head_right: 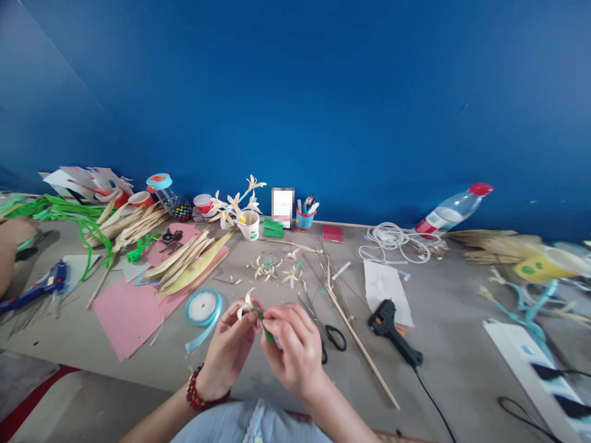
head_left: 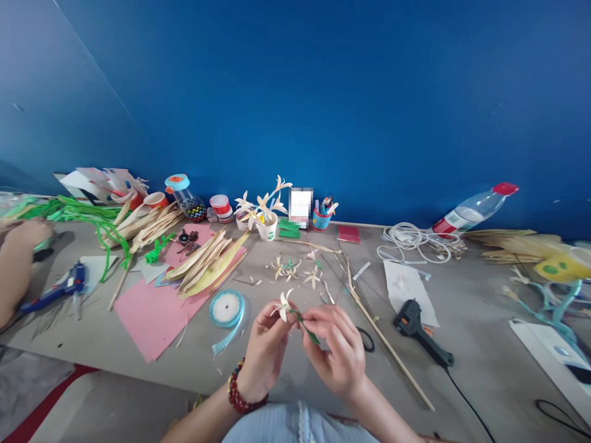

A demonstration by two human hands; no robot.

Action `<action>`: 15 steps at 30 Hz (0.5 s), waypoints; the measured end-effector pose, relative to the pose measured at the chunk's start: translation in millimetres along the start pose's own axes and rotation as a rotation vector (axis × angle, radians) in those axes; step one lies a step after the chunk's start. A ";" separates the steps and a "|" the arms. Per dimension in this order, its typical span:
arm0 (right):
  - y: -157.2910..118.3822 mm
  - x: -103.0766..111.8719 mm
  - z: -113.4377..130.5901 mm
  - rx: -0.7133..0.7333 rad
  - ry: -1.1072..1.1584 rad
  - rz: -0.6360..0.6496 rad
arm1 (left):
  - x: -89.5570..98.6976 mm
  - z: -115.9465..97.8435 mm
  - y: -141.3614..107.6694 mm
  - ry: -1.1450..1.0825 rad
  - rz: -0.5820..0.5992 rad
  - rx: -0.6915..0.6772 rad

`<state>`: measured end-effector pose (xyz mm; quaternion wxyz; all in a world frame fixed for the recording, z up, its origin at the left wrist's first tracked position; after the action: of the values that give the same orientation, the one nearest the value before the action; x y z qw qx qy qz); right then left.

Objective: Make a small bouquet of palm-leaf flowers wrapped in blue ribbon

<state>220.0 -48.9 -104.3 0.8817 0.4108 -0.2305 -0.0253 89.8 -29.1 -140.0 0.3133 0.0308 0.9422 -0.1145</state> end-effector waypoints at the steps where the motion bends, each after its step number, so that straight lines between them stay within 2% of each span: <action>1: -0.8 -0.6 -0.1 -0.003 0.009 0.000 | 0.6 0.2 -0.1 0.006 0.006 0.000; 5: -3.4 -2.9 -2.7 -0.092 0.069 -0.022 | 2.9 1.3 -1.0 0.012 0.014 0.000; 15: -11.5 -10.2 -12.5 -0.476 0.408 -0.145 | 3.3 6.8 -0.3 0.029 -0.035 -0.033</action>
<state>217.9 -45.2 -123.7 0.9770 0.2049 -0.0067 -0.0586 91.0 -31.0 -147.1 0.2980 0.0106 0.9488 -0.1040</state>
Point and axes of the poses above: each hand's wrist, its own y-axis towards the middle knuckle, its own x-axis out of the back of the hand, z = x × y, the point moved 3 cm from there along y, towards the middle knuckle, and after that the axes turned 8 degrees about y, right-handed, at the moved point
